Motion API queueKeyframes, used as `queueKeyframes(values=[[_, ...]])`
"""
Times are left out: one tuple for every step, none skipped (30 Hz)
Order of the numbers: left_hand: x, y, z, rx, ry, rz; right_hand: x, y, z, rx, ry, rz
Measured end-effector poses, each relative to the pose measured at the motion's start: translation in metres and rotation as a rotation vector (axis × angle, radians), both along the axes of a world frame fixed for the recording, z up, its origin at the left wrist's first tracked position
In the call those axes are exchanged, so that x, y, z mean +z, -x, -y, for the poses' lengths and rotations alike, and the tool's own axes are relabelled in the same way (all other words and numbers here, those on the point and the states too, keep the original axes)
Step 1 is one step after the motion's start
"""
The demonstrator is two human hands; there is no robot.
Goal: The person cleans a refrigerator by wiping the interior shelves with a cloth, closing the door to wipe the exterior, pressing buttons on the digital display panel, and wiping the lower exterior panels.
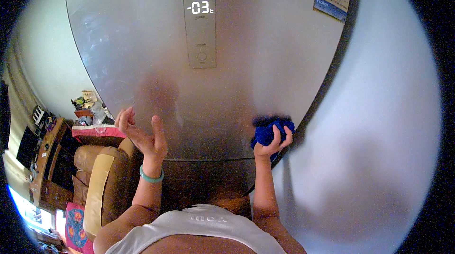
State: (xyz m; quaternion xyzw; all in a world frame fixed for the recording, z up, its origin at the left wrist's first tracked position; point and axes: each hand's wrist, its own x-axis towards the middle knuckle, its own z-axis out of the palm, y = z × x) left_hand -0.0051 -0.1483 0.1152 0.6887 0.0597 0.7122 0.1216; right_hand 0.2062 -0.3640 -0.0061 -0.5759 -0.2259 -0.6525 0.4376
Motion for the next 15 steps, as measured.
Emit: queueKeyframes(values=[[-0.0009,0.0005,-0.0005,0.017,0.004,-0.004,0.0006,0.0003,0.0002,-0.012,0.007,-0.004],[-0.0019,0.0012,-0.0010,0.034,0.007,-0.008,0.0008,0.0007,0.0004,-0.025,0.013,-0.008],[-0.0028,0.0001,-0.0009,0.036,0.003,-0.003,-0.0003,-0.0018,0.0014,-0.024,0.008,-0.004],[-0.0036,-0.0002,-0.0016,0.028,0.016,-0.004,-0.0021,-0.0039,0.0023,-0.035,0.021,-0.011],[-0.0046,-0.0002,-0.0020,0.020,0.029,-0.003,-0.0028,-0.0048,0.0027,-0.047,0.033,-0.019],[-0.0078,-0.0002,-0.0015,0.022,0.024,0.002,-0.0051,-0.0055,0.0021,-0.046,0.028,-0.013],[-0.0092,0.0004,-0.0011,0.019,0.039,-0.011,-0.0046,-0.0050,0.0009,-0.023,0.008,-0.019],[-0.0098,0.0007,-0.0007,0.016,0.054,-0.023,-0.0039,-0.0048,0.0005,0.000,-0.012,-0.025],[-0.0094,0.0005,-0.0006,0.015,0.049,-0.017,-0.0028,-0.0040,0.0017,-0.008,0.005,-0.025],[-0.0081,0.0001,-0.0006,0.033,0.038,-0.019,-0.0026,-0.0034,0.0025,-0.009,0.001,-0.018],[-0.0079,-0.0005,-0.0003,0.050,0.025,-0.020,-0.0036,-0.0030,0.0034,-0.016,0.029,-0.024],[-0.0077,-0.0008,-0.0002,0.050,0.021,-0.012,-0.0032,-0.0027,0.0035,-0.023,0.057,-0.031],[-0.0088,-0.0010,0.0002,0.026,0.035,-0.014,-0.0021,-0.0019,0.0034,-0.041,0.063,-0.039],[-0.0094,-0.0007,0.0005,0.002,0.050,-0.017,-0.0027,-0.0022,0.0039,-0.042,0.060,-0.033],[-0.0097,-0.0003,0.0008,0.001,0.046,-0.009,-0.0033,-0.0027,0.0043,-0.032,0.041,-0.038]])
